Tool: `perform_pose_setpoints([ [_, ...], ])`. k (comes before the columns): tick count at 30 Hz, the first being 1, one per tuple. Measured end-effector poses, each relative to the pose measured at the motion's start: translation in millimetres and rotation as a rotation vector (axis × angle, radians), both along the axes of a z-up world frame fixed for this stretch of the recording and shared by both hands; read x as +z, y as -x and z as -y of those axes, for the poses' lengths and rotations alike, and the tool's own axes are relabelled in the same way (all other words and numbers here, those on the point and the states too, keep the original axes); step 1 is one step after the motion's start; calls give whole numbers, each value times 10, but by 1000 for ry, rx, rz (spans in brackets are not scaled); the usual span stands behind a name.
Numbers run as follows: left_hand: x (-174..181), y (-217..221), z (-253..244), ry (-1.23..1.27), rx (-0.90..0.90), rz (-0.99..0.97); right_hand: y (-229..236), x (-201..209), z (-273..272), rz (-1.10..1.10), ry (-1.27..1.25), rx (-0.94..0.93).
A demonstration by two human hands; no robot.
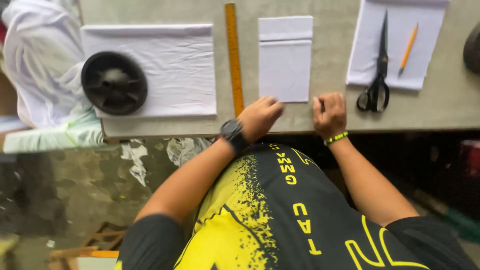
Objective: The person measures and marks a white fabric piece using a ruler and pencil, then cuts along the marked lines with scissors. The person repeats the process on another fabric piece, folding and cutting it into smaller sections.
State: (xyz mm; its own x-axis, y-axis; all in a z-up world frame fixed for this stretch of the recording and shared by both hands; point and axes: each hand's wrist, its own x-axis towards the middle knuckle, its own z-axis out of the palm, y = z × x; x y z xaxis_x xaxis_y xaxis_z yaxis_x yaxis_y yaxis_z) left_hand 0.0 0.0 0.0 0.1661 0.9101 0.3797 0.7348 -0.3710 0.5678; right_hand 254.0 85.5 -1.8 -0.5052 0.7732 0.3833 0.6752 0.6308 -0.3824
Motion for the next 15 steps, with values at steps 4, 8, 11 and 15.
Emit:
perform_pose_setpoints([
  [4, 53, -337, -547, -76, -42, -136, -14, 19, -25, -85, 14, -66],
  [8, 12, -414, -693, 60, 7, -273, -1, -25, -52, -117, -7, -92],
  [11, -79, -412, -713, 66, 6, -317, 4, 55, -54, -158, -2, -103],
  [15, -77, -333, -750, 113, 12, -261, 21, 73, -77, -195, 4, -105],
])
